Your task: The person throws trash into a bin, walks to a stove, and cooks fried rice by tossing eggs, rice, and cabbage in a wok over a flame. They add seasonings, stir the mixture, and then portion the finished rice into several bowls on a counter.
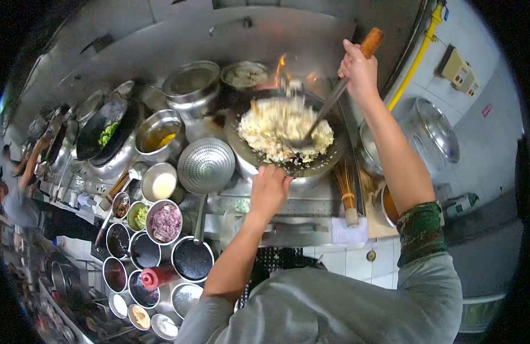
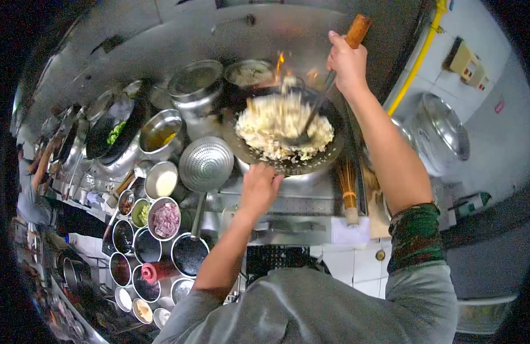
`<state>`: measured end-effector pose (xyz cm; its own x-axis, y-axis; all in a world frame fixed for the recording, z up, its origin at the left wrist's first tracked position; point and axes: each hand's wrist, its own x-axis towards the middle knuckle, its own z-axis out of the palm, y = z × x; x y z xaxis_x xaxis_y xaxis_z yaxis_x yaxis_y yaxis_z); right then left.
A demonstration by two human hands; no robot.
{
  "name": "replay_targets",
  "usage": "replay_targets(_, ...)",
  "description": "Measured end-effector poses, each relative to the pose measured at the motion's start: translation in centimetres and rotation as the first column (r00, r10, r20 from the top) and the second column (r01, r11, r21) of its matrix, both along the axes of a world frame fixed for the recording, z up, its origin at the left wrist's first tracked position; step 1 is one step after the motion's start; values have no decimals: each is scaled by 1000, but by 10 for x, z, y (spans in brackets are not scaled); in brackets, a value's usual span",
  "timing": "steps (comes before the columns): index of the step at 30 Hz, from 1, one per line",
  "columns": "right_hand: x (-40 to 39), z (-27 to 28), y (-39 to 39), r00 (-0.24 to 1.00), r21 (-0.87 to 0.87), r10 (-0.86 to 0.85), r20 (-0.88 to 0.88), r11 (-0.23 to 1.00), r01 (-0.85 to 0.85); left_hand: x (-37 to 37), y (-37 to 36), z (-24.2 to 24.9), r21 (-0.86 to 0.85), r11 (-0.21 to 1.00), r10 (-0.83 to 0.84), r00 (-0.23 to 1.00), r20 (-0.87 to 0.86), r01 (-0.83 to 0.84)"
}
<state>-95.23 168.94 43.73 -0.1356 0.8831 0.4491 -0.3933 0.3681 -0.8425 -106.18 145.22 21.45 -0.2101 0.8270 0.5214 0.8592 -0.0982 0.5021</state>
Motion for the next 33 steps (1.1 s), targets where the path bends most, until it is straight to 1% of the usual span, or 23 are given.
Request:
replay_targets(2, 3, 27, 3, 999, 31, 35, -3, 999, -35, -8, 33, -16, 54, 999, -4, 1000, -10, 4)
replay_targets(3, 8, 43, -3, 999, 34, 54, -5, 998, -53, -6, 37, -16, -46, 999, 10, 1000, -24, -11)
replay_targets(4, 13, 56, -5, 997, 29, 74, -3, 997, -74, -2, 37, -18, -27, 1000, 13, 1000, -14, -13)
replay_targets(5, 22, 62, 6, 979, 135, 202, -29, 971, -196, 2, 32, -16, -14, 1000, 19, 1000, -7, -19)
replay_targets(6, 23, 69, 3, 966, 194, 251, -55, 952, -237, 6, 26, -13, -10, 1000, 27, 1000, -6, -27)
replay_targets(8, 20, 54, 8, 938, 215, 328, -113, 930, -299, 16, 8, -5, -45, 995, 81, 996, -44, -83)
replay_targets(10, -25, -4, 10, 997, 27, 71, -2, 997, -71, 30, -12, 8, -19, 992, 128, 992, -9, -128)
replay_targets(12, -56, -46, 59, 908, 131, 385, 163, 904, -407, 36, -44, 11, -76, 980, 186, 982, 44, -182)
replay_targets(14, -77, -8, 68, 876, 10, 342, 341, 930, -367, 43, -93, 15, -139, 950, 293, 952, 88, -280)
replay_targets(17, -109, 20, 128, 791, -22, 576, 207, 811, -585, 52, -172, 12, -261, 834, 536, 828, 167, -487)
replay_targets(18, -113, 21, 124, 803, 64, 558, 210, 812, -581, 58, -194, 14, -272, 790, 603, 777, 182, -549)
replay_targets(19, -114, 22, 118, 818, 149, 538, 204, 809, -569, 64, -215, 9, -270, 719, 683, 723, 103, -641)
replay_targets(20, -112, 18, 110, 836, 233, 513, 192, 804, -547, 71, -230, 9, -296, 669, 732, 674, 101, -682)
replay_targets(21, -123, -4, 95, 908, 168, 166, 385, 955, -246, 74, -243, 6, -306, 650, 746, 660, 84, -696)
replay_targets(23, -158, -30, 109, 847, 210, 291, 444, 886, -414, 85, -265, 2, -326, 616, 771, 634, 62, -717)
replay_targets(24, -163, -17, 104, 725, 146, 314, 613, 857, -495, 94, -275, 4, -338, 596, 784, 618, 51, -728)
replay_targets(25, -163, -1, 105, 710, 139, 330, 622, 846, -515, 98, -290, 6, -354, 574, 796, 604, 31, -738)
replay_targets(27, -169, 5, 172, 477, -223, 789, 386, 582, -782, 108, -334, -8, -400, 479, 869, 488, 86, -781)
replay_targets(29, -68, 22, 75, 791, -115, 520, 323, 851, -513, 137, -371, -8, -472, 304, 952, 282, 119, -828)
replay_targets(30, -47, 2, 60, 838, -44, 454, 302, 885, -463, 146, -377, 0, -505, 199, 980, 166, 111, -840)
replay_targets(31, -37, -33, 53, 845, -3, 441, 302, 887, -462, 154, -400, -11, -508, 156, 987, 113, 115, -847)
replay_targets(32, -31, -72, 48, 840, 35, 440, 316, 880, -474, 160, -410, -5, -469, 154, 986, 109, 122, -870)
replay_targets(33, -34, -110, 42, 829, 55, 437, 348, 874, -483, 165, -431, -20, -392, 151, 985, 107, 132, -907)
